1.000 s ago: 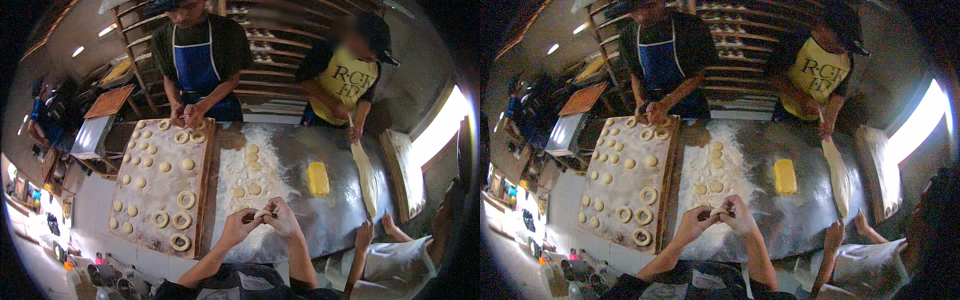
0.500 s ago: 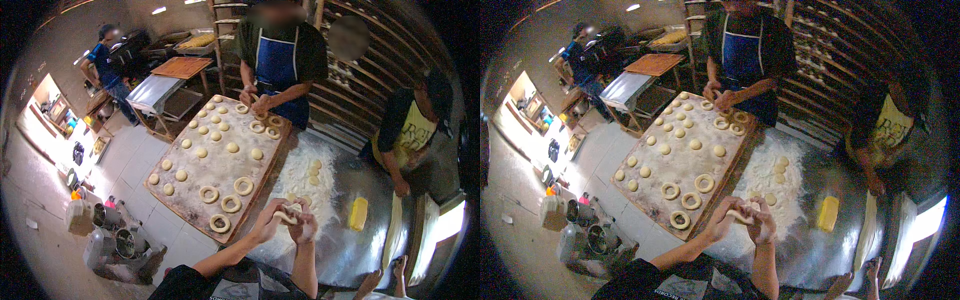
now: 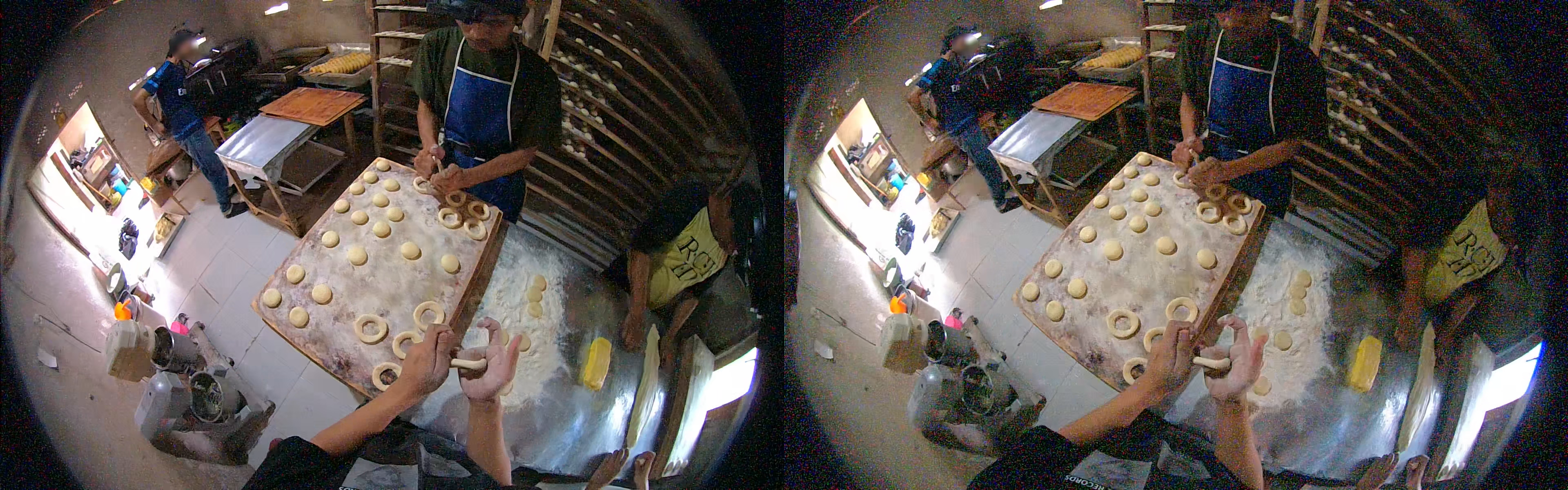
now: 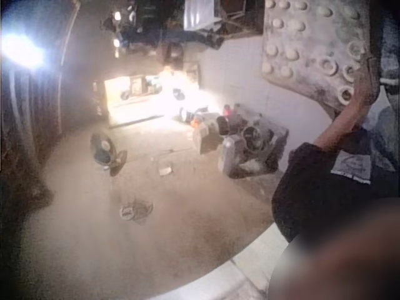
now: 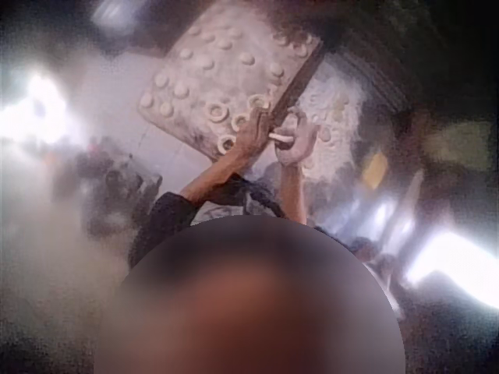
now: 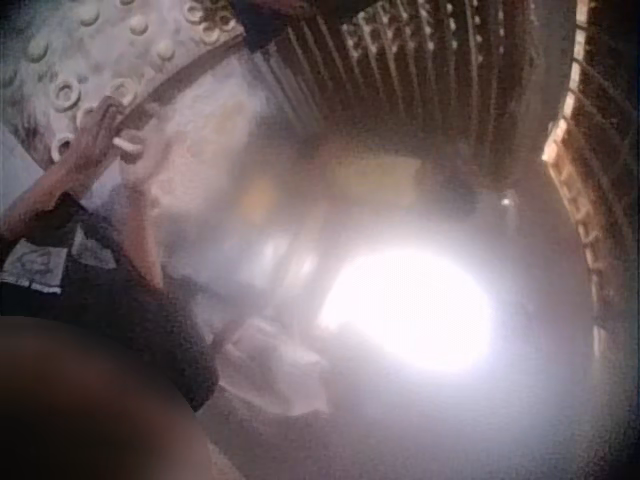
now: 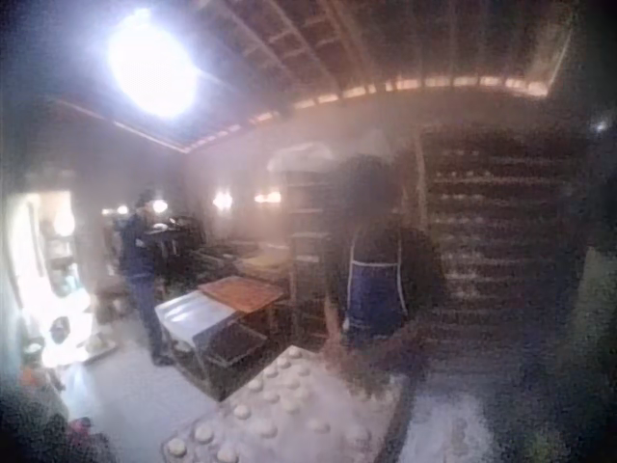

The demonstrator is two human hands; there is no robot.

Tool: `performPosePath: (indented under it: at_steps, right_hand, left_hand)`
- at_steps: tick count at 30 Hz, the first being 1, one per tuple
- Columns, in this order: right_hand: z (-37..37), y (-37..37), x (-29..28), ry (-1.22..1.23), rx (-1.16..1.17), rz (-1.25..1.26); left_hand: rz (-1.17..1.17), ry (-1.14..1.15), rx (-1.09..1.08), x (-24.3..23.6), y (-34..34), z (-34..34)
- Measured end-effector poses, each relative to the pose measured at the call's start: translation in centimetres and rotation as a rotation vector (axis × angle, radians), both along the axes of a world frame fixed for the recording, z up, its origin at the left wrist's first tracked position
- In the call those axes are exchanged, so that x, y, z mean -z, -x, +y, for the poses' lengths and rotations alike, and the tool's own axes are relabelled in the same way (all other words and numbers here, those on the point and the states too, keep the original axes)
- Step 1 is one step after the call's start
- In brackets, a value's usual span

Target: The person shapes small dough balls into rings by hand and places them on a wooden board. A coworker also shapes dough nearby while another person rolls dough in the background.

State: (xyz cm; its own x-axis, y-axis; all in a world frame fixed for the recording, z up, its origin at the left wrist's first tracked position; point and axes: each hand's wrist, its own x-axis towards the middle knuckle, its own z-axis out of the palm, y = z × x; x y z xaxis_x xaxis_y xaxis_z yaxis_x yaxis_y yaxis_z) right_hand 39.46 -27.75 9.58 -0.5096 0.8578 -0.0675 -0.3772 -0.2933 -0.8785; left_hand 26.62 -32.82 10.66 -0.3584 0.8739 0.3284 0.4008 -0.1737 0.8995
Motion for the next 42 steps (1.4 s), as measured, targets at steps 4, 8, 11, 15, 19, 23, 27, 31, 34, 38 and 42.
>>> performPosePath:
  at_steps: [4,8,11,15,19,23,27,31,34,38,42]
  right_hand:
    - [0.8,3.8,2.2,-0.633,0.062,-0.29]
    - [1.3,6.0,2.5,-0.346,0.052,-0.128]
    - [1.6,7.4,1.6,-0.759,0.022,-0.628]
    - [2.0,9.4,0.6,-0.079,0.037,0.098]
    - [2.3,10.4,0.0,-0.565,0.124,-0.309]
    - [3.1,11.3,-0.5,-0.255,0.041,-0.135]
    - [5.4,13.4,-1.2,-0.419,0.004,-0.716]
    - [7.4,15.2,-1.7,-0.346,0.228,-1.065]
    - [7.6,15.0,-1.6,-0.491,0.317,-1.224]
    - [6.6,15.2,0.3,-0.599,-0.085,-1.618]
    - [6.3,16.5,2.6,-0.778,-0.015,-1.615]
  left_hand:
    - [0.014,0.026,-0.03,0.1,3.1,0.5]
    - [0.143,0.067,-0.001,0.3,5.5,1.4]
    - [0.21,0.153,0.084,0.2,8.1,1.7]
    - [0.242,0.182,0.103,-0.1,9.8,2.3]
    - [0.151,0.187,0.171,-0.2,10.6,3.4]
    - [0.063,0.249,0.153,-0.1,12.0,3.9]
    - [0.008,0.355,0.134,-0.3,12.7,6.4]
    - [0.407,0.667,-0.029,-0.1,15.4,10.7]
    - [0.528,0.588,-0.12,0.9,18.3,11.3]
    - [0.757,0.492,0.019,3.2,18.6,8.2]
    - [0.789,0.607,0.12,4.2,18.2,7.1]
